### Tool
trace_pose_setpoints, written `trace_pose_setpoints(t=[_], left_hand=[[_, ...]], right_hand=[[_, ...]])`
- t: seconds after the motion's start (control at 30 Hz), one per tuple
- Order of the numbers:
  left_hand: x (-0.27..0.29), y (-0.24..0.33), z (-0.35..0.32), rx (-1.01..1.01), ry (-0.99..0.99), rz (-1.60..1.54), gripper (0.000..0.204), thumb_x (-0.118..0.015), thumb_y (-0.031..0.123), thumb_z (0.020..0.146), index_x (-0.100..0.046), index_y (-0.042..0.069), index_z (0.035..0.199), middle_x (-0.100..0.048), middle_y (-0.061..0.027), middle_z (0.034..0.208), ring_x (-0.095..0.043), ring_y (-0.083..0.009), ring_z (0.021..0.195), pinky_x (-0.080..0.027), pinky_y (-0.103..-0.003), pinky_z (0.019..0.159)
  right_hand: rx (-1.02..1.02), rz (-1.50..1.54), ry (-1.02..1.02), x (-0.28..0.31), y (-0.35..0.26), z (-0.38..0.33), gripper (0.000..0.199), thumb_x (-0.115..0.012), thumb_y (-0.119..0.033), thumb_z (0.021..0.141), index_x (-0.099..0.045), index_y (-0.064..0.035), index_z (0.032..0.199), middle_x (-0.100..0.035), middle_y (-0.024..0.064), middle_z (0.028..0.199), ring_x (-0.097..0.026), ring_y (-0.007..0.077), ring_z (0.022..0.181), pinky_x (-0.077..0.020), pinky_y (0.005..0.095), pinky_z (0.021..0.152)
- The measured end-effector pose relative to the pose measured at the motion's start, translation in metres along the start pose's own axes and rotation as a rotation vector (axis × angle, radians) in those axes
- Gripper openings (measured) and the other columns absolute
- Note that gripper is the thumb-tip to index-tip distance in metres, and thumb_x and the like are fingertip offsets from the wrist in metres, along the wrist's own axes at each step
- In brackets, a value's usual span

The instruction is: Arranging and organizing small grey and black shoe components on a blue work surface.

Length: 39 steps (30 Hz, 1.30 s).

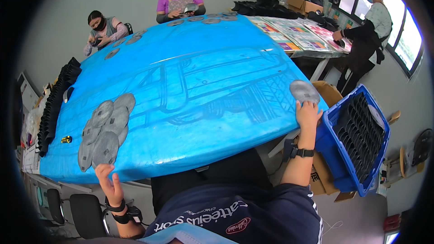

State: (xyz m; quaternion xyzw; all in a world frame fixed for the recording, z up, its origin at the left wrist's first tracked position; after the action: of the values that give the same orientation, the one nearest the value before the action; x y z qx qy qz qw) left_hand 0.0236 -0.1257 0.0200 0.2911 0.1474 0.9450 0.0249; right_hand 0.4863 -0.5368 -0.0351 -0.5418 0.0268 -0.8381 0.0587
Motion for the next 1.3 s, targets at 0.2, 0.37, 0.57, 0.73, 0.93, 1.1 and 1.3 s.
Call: trace_pose_setpoints(t=[0.2,0.37,0.57,0.73,0.93,1.1,1.3], left_hand=[[-0.021,0.026,0.008,-0.034,-0.097,-0.054,0.017,-0.056,0.011,0.074,-0.053,0.003,0.088,-0.051,-0.0111,0.087,-0.045,-0.0264,0.084,-0.035,-0.036,0.078],[-0.043,0.069,0.03,-0.216,-0.244,-0.112,0.034,-0.072,0.015,0.059,-0.059,0.011,0.091,-0.057,-0.0032,0.093,-0.053,-0.0224,0.082,-0.039,-0.033,0.071],[-0.041,0.098,0.042,-0.251,-0.288,-0.176,0.035,-0.074,0.018,0.059,-0.061,0.009,0.091,-0.059,-0.0032,0.091,-0.055,-0.0205,0.083,-0.041,-0.032,0.072],[-0.028,0.074,0.02,-0.046,-0.351,-0.498,0.017,-0.069,0.004,0.065,-0.063,0.004,0.081,-0.062,-0.0061,0.086,-0.058,-0.0176,0.062,-0.044,-0.027,0.057],[-0.014,0.047,0.003,0.393,-0.312,-0.61,0.012,-0.066,0.001,0.068,-0.063,0.001,0.08,-0.062,-0.0078,0.08,-0.059,-0.0162,0.069,-0.046,-0.026,0.063],[0.028,0.049,0.011,0.306,-0.289,-0.418,0.008,-0.064,-0.001,0.069,-0.063,0.001,0.076,-0.062,-0.0083,0.079,-0.059,-0.0188,0.073,-0.046,-0.026,0.064],[0.087,0.042,0.024,0.299,-0.333,-0.162,0.004,-0.062,0.0,0.07,-0.061,0.001,0.074,-0.06,-0.0092,0.075,-0.057,-0.0209,0.07,-0.044,-0.029,0.063]], right_hand=[[0.51,0.326,0.194,0.084,-0.093,-0.059,0.029,-0.066,-0.02,0.066,-0.056,-0.0038,0.088,-0.056,0.0129,0.091,-0.046,0.0321,0.096,-0.0328,0.0438,0.084],[1.114,0.662,0.011,0.15,-0.185,-0.142,0.016,-0.064,-0.011,0.064,-0.057,-0.0089,0.079,-0.053,0.004,0.084,-0.047,0.0257,0.089,-0.0355,0.039,0.082],[1.523,0.934,-0.116,0.199,-0.221,-0.201,0.013,-0.059,-0.009,0.066,-0.057,-0.0081,0.079,-0.047,0.0029,0.074,-0.048,0.0198,0.082,-0.0379,0.0371,0.079],[1.57,1.05,-0.164,0.201,-0.23,-0.212,0.022,-0.06,-0.007,0.069,-0.06,-0.0085,0.091,-0.048,0.0017,0.072,-0.049,0.0176,0.077,-0.038,0.0346,0.077],[1.595,1.063,-0.247,0.198,-0.242,-0.219,0.037,-0.062,-0.008,0.071,-0.056,-0.0055,0.108,-0.051,0.0014,0.073,-0.05,0.0188,0.073,-0.0379,0.0304,0.073],[1.245,1.179,-0.343,0.171,-0.239,-0.205,0.048,-0.064,-0.008,0.071,-0.046,-0.0024,0.116,-0.054,0.0151,0.105,-0.055,0.0264,0.09,-0.0425,0.0329,0.08],[0.927,1.49,-0.322,0.144,-0.237,-0.169,0.041,-0.058,-0.003,0.073,-0.048,-0.0027,0.112,-0.052,0.0167,0.11,-0.057,0.0233,0.089,-0.0439,0.0302,0.078]])
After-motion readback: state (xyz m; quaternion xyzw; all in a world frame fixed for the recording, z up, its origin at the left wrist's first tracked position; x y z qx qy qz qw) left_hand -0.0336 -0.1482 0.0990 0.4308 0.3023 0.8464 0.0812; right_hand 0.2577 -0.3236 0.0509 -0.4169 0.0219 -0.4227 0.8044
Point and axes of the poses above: each hand's wrist, its own z-axis towards the middle knuckle, its own x-axis out of the back of the hand, y = z × x, the point moved 5 cm from there along z, towards the middle knuckle
